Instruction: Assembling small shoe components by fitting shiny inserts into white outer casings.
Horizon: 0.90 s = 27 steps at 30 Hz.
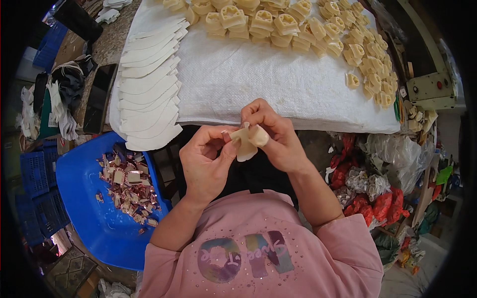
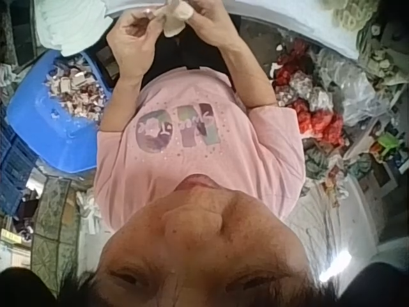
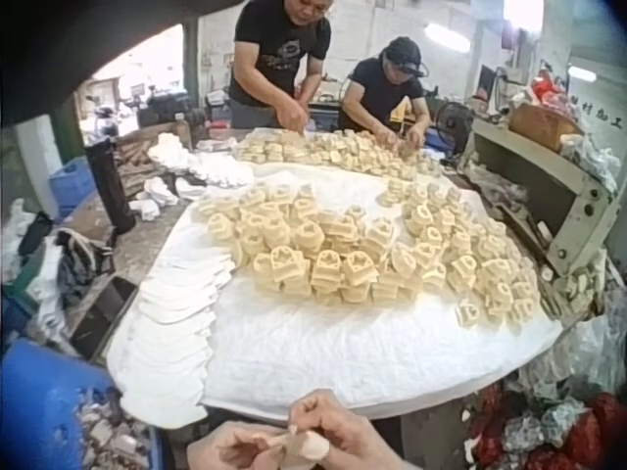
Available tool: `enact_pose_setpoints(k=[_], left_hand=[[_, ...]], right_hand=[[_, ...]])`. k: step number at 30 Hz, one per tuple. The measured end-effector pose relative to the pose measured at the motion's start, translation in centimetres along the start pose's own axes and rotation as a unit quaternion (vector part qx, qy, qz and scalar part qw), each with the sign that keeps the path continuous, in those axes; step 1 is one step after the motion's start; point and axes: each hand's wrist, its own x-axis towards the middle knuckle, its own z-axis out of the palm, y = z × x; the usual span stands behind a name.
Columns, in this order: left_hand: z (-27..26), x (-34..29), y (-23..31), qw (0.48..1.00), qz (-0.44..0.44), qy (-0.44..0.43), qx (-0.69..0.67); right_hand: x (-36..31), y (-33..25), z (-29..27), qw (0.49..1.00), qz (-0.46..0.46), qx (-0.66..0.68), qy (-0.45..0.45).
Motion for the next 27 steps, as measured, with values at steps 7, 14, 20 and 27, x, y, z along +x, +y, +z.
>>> enact_pose_setpoints(k=[7,14,20,27], left_hand=[[0.4,0.1,0.7,0.986,0.061,0.002,0.157],[-1.2,1.0,0.6,0.945,0.199,-0.052,0.253],[-0.9,0.3,0.9,0.931,0.252,-0.065,0.258],[-1.4,0.4,0.1,0.970,-0.104,-0.218,-0.023]], right_hand=[[-0.2,-0.8,0.8,0.948,-0.159,-0.270,0.061],[-0.5,-0.2,-1.1,0.994,-0.067,0.081,0.002],[0.1,-1.7,-2.0,0.984,0.138,0.097,-0.065],[0.0,-1.4,-0.8,0.977,-0.150,-0.148,-0.029]])
